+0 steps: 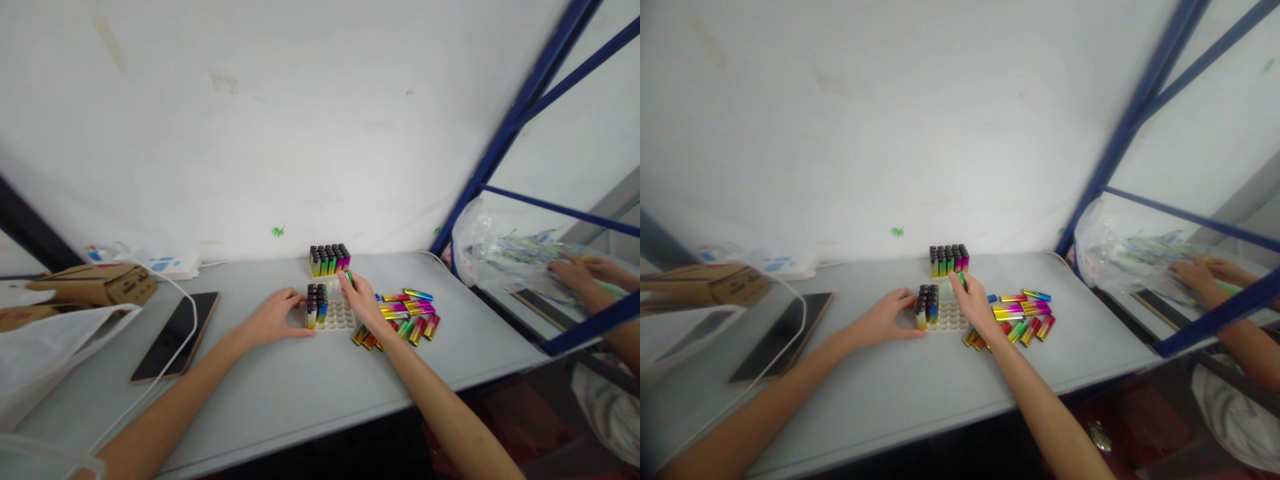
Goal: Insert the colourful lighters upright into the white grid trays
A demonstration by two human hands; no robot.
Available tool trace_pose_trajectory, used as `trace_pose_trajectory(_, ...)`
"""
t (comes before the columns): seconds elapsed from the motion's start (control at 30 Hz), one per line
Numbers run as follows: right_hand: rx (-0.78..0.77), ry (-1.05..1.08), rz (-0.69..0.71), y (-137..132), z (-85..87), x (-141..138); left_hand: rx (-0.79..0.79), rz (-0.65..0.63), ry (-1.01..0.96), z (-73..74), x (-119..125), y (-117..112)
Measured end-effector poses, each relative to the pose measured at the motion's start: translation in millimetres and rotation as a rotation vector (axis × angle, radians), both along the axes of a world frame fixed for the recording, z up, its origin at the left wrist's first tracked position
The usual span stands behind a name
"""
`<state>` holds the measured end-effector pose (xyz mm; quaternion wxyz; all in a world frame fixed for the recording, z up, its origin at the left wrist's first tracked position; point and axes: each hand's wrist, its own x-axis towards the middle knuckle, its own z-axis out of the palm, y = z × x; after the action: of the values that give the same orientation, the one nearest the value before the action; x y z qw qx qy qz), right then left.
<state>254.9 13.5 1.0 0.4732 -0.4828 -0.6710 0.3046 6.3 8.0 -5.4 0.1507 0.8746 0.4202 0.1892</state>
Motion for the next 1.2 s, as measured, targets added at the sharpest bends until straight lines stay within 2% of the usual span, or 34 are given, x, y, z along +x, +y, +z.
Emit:
trace_pose_trajectory(0.13,0.036,-0.052,-0.177,-5.4,-0.2,-0.1,-0.01,-0.009,0.004,-0.1,-0.2,1.5)
trace_pose_trajectory(0.33,0.058,-0.062,-0.209,-8.9,-1.6,1.5,-0.012,-0.008,-0.005,-0.7,-0.5,2.1)
trace_pose_trajectory(0.43,0.047,0.003,-0.139,-12.9,5.9,3.9,-0.016,-0.008,-0.012,-0.1,-0.3,1.7)
trace_pose_trajectory(0.57,-0.091,0.096,0.138,-24.2,22.1,8.7,-0.015,0.0,-0.002,-0.4,0.3,1.5)
trace_pose_trajectory(0.63,-0.027,-0.004,0.201,-33.6,28.7,11.7,-0.006,-0.003,-0.005,-1.1,0.5,1.5)
trace_pose_trajectory(0.73,0.114,-0.309,0.163,-50.9,33.3,14.9,0.004,-0.011,-0.015,-2.1,0.7,1.5)
trace_pose_trajectory(0.8,0.105,-0.441,0.147,-61.3,32.5,14.6,0.006,-0.013,-0.012,-2.4,0.6,1.5)
trace_pose_trajectory(0.93,0.043,-0.45,0.198,-69.8,22.6,8.9,0.01,-0.022,-0.012,-1.8,0.6,1.2)
trace_pose_trajectory(1.07,0.173,-0.523,0.182,-64.0,10.1,3.3,0.01,-0.025,-0.008,0.4,1.1,-0.2)
trace_pose_trajectory(1.2,0.222,-0.695,0.205,-57.0,12.3,1.6,0.012,-0.022,-0.004,0.9,1.5,-0.6)
